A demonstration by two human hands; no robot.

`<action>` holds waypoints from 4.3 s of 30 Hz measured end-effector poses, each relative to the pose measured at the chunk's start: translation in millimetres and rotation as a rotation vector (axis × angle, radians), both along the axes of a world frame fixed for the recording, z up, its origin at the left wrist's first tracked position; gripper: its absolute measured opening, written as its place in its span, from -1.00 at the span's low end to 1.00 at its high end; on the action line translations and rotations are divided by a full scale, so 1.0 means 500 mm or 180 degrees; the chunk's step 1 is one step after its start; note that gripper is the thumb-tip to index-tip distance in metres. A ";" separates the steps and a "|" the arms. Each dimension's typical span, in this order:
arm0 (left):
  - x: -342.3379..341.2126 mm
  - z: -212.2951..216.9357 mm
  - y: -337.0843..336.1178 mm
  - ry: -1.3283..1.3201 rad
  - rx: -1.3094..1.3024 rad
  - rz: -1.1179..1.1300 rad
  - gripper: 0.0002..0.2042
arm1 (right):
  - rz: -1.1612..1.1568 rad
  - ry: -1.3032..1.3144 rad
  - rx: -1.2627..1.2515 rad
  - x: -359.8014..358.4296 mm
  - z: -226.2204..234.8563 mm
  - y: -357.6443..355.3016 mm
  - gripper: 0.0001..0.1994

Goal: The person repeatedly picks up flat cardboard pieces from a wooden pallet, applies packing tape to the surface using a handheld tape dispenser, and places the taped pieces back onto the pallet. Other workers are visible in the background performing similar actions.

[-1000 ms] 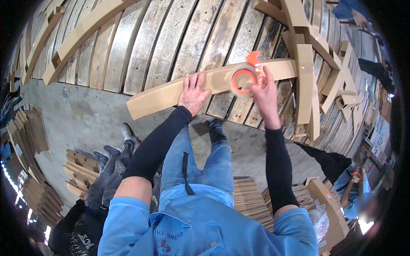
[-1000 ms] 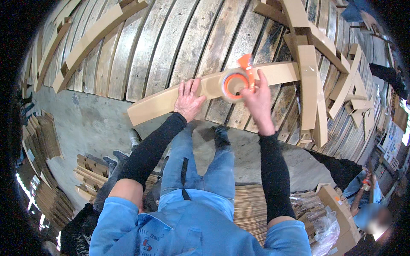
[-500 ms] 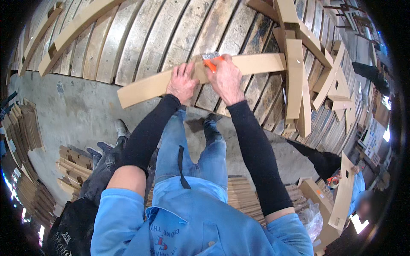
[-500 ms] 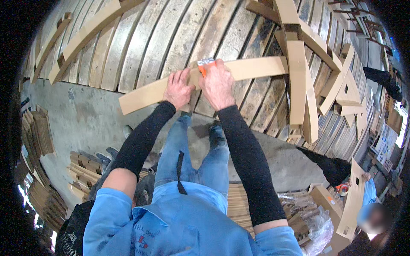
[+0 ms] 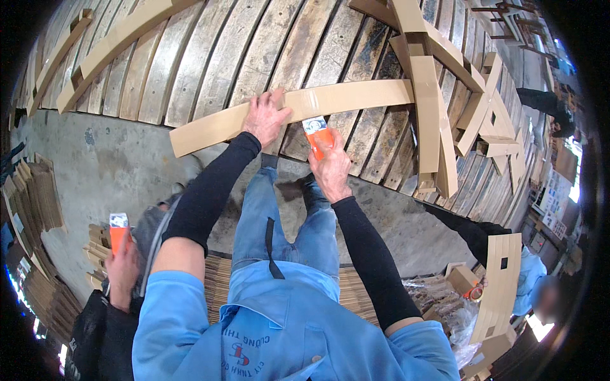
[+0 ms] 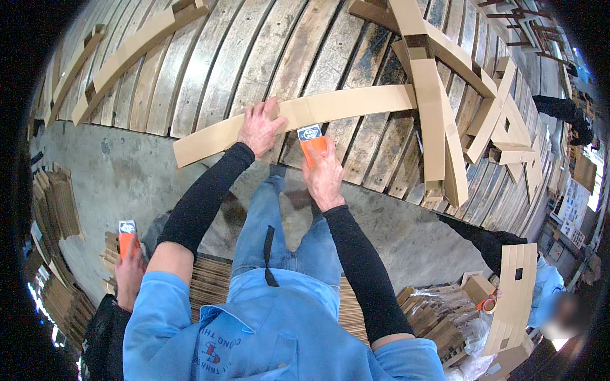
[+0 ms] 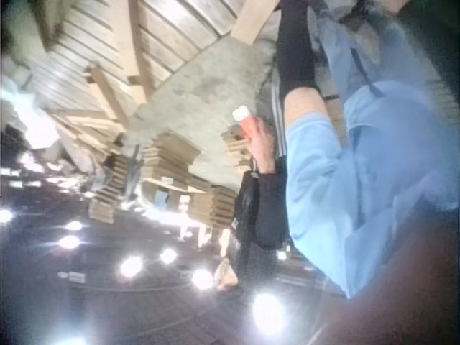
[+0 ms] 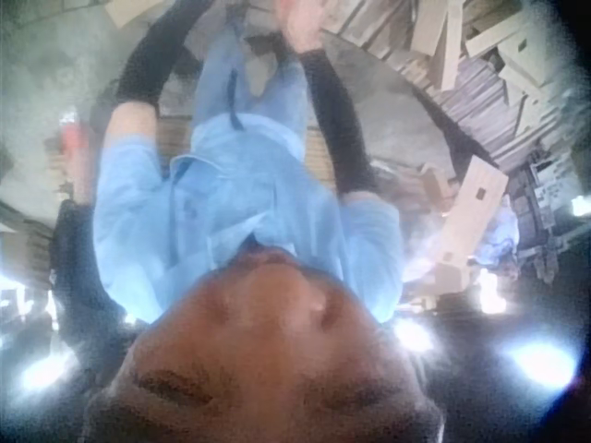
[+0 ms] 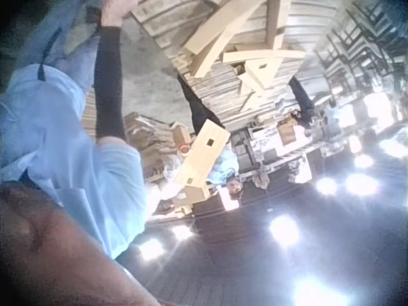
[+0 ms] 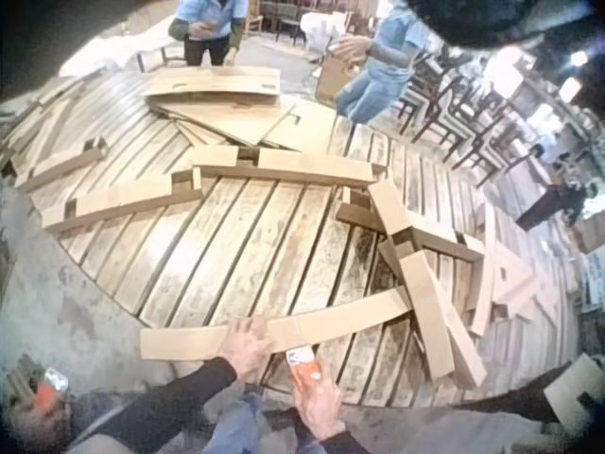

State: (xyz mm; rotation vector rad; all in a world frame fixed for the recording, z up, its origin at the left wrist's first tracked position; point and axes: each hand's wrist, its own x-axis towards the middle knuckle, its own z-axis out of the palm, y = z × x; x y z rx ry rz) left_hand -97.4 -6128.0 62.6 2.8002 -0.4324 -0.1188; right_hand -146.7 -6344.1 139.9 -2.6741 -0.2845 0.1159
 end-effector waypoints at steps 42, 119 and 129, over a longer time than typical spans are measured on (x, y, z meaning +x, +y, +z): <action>0.059 0.018 -0.066 0.0572 -0.0025 0.0238 -0.30 | 0.0388 0.0472 -0.0104 0.077 0.000 -0.065 -0.64; 0.405 0.158 -1.987 -0.0044 -0.0572 -0.0579 -0.41 | -0.4600 0.0775 0.6020 -0.292 -0.025 -1.851 -0.59; 0.622 0.110 -2.140 0.0942 0.0604 -0.0336 -0.33 | -0.5017 0.0922 0.5612 -0.320 0.029 -1.884 -0.58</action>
